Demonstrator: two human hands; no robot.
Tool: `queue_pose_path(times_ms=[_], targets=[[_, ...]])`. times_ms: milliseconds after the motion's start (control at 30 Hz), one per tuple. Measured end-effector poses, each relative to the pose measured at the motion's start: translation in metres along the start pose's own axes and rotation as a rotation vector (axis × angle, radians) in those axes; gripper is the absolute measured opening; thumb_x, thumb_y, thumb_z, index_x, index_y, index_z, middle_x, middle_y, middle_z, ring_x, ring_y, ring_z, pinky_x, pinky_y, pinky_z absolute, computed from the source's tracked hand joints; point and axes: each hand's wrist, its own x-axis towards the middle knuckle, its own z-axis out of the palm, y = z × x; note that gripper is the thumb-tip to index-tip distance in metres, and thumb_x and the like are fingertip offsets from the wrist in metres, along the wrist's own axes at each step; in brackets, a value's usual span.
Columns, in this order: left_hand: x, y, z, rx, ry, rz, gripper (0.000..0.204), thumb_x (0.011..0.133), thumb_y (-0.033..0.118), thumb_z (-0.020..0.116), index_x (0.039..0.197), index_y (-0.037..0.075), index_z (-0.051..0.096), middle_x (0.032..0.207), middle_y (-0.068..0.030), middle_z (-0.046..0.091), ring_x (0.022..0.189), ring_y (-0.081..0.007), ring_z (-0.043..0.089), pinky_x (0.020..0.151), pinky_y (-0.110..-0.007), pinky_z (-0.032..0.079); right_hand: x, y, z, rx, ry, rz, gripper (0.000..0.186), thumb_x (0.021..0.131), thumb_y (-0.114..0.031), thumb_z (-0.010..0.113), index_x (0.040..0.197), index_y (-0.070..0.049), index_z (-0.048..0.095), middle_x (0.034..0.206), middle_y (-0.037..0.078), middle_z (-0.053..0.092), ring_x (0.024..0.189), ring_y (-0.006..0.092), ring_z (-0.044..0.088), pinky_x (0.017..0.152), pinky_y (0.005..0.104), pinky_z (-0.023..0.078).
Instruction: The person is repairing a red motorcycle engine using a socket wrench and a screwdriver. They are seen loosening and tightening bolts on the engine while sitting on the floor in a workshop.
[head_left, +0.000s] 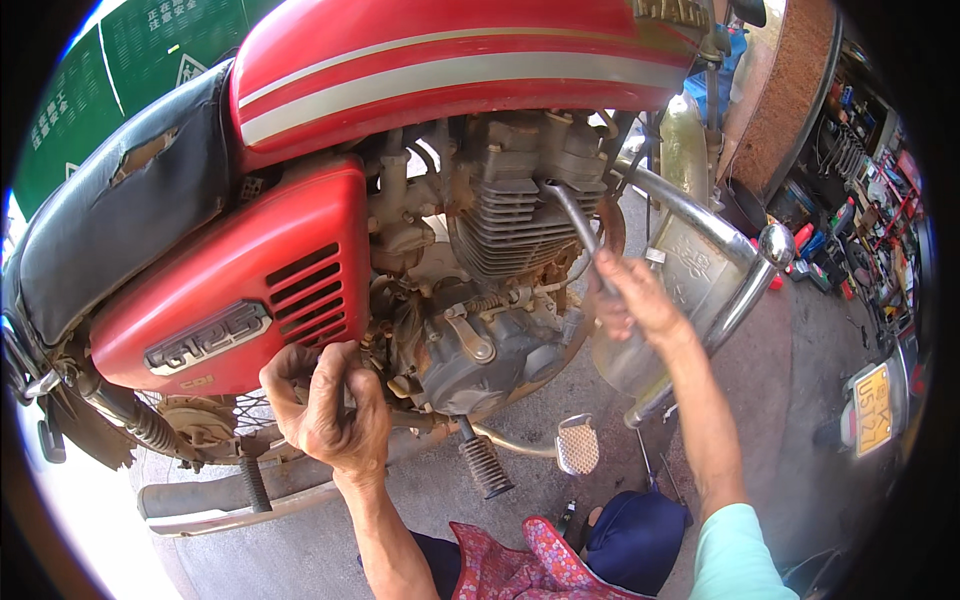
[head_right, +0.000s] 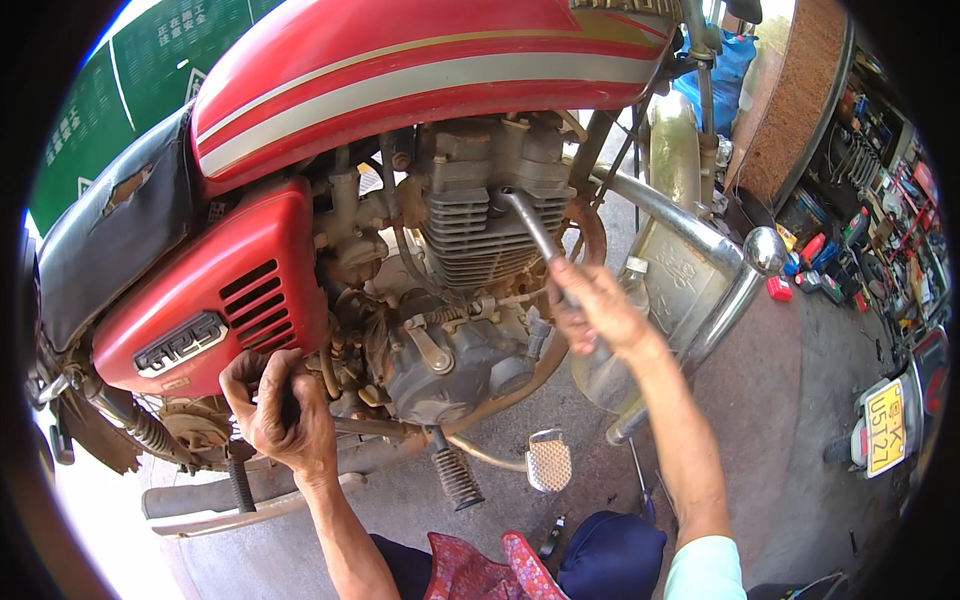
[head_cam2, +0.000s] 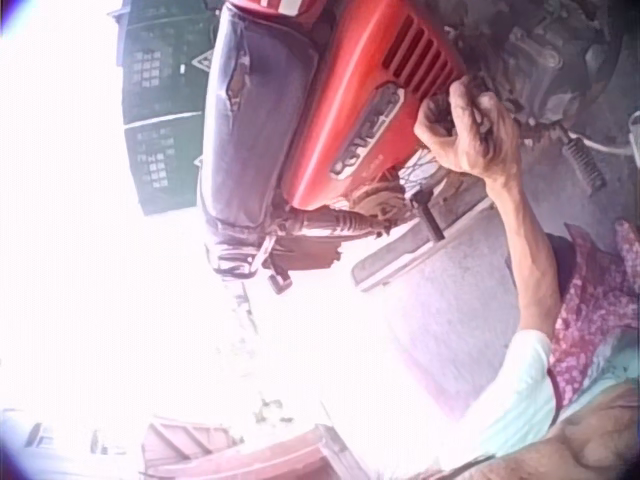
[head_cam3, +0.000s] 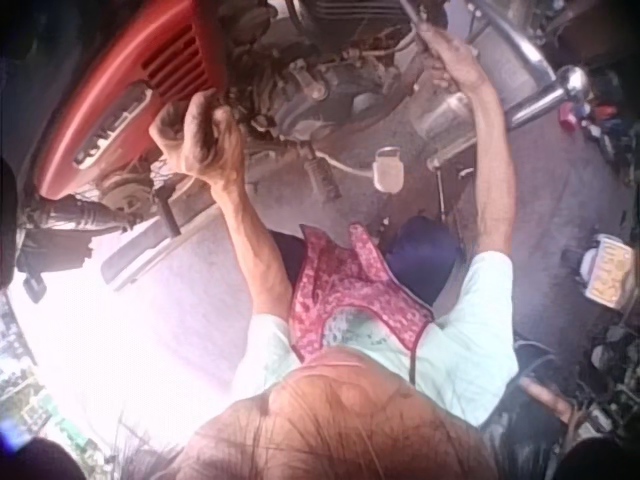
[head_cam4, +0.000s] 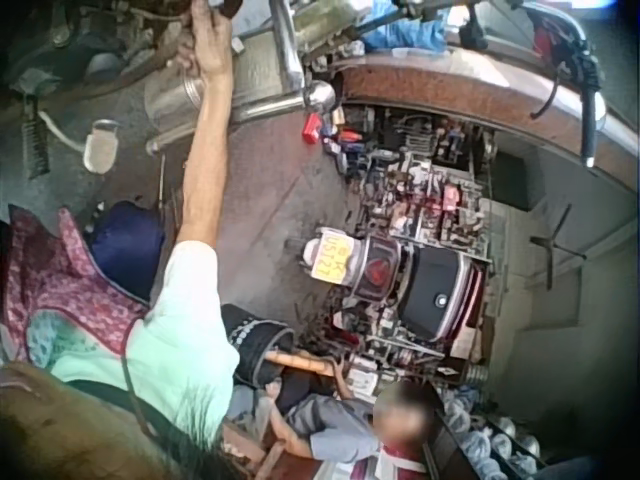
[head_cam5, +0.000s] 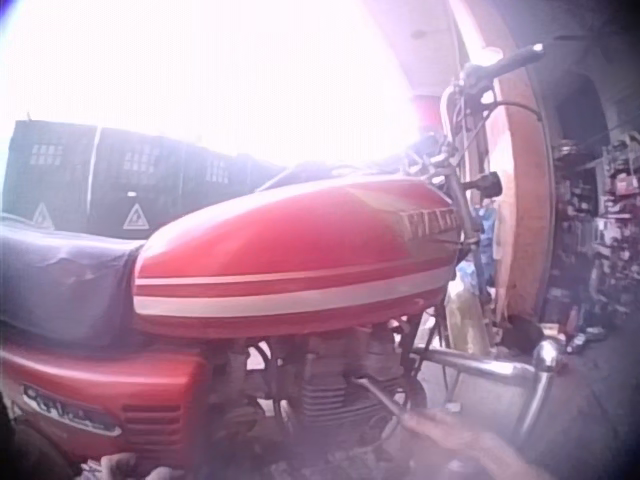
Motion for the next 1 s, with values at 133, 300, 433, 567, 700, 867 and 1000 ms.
queue_pose_path(times_ms=[133,300,433,567,700,867,1000], targets=[[0.003,-0.001,-0.003,-0.063,-0.021,0.010,0.033,0.062,-0.014,0.059,0.088,0.002,0.071,0.088,-0.0085,0.051,0.072,-0.0191,0.058,0.063,-0.029,0.047,0.021,0.007,-0.053,-0.252,0.002,-0.111,0.058,0.089,-0.062,0.052,0.073,-0.007,0.049,0.047,-0.006,0.035,0.035,0.0040,0.037,0.030,0.0198,0.030],[0.006,-0.004,-0.003,-0.009,-0.007,0.088,0.035,0.060,-0.012,0.060,0.090,0.003,0.071,0.087,-0.0080,0.051,0.069,-0.0180,0.057,0.060,-0.029,0.046,-0.002,0.017,-0.012,0.036,0.070,-0.085,0.052,0.093,-0.056,0.050,0.076,-0.007,0.049,0.048,-0.005,0.032,0.035,0.0056,0.030,0.032,0.0248,0.030],[0.002,-0.003,0.001,-0.059,0.016,0.045,0.034,0.061,-0.012,0.060,0.089,0.003,0.071,0.087,-0.0082,0.051,0.069,-0.0188,0.057,0.060,-0.029,0.046,-0.017,0.010,0.032,0.421,0.077,-0.045,0.044,0.096,-0.049,0.049,0.085,-0.006,0.050,0.053,-0.004,0.034,0.036,0.0057,0.031,0.034,0.0251,0.032],[0.001,-0.002,0.002,-0.055,0.035,0.035,0.032,0.061,-0.012,0.060,0.088,0.002,0.071,0.089,-0.0094,0.052,0.070,-0.0193,0.057,0.064,-0.030,0.047,-0.003,-0.001,0.082,0.700,-0.087,-0.015,0.036,0.099,-0.042,0.046,0.092,-0.007,0.047,0.065,0.002,0.044,0.055,0.0164,0.048,0.057,0.0400,0.048],[0.001,-0.001,0.003,-0.031,0.031,0.013,0.031,0.061,-0.011,0.060,0.087,0.002,0.070,0.090,-0.0099,0.053,0.073,-0.0203,0.057,0.066,-0.031,0.047,0.019,-0.026,0.120,1.146,-0.189,-0.062,0.033,0.102,-0.037,0.040,0.089,-0.007,0.045,0.073,0.006,0.048,0.074,0.0235,0.054,0.085,0.0505,0.048],[-0.001,-0.001,0.002,0.028,0.012,0.016,0.031,0.061,-0.012,0.058,0.087,0.002,0.070,0.090,-0.0094,0.052,0.077,-0.0208,0.056,0.069,-0.032,0.047,0.029,-0.043,0.125,1.410,-0.352,-0.220,0.033,0.103,-0.035,0.037,0.087,-0.007,0.043,0.074,0.006,0.046,0.075,0.0238,0.052,0.090,0.0503,0.046],[-0.003,-0.001,0.003,0.040,-0.008,0.029,0.030,0.068,-0.016,0.055,0.091,-0.002,0.069,0.091,-0.0084,0.052,0.081,-0.0192,0.054,0.074,-0.031,0.047,0.028,-0.039,0.136,1.316,-0.133,-0.082,0.033,0.103,-0.038,0.037,0.088,-0.009,0.043,0.072,0.004,0.044,0.068,0.0198,0.048,0.081,0.0463,0.047]])
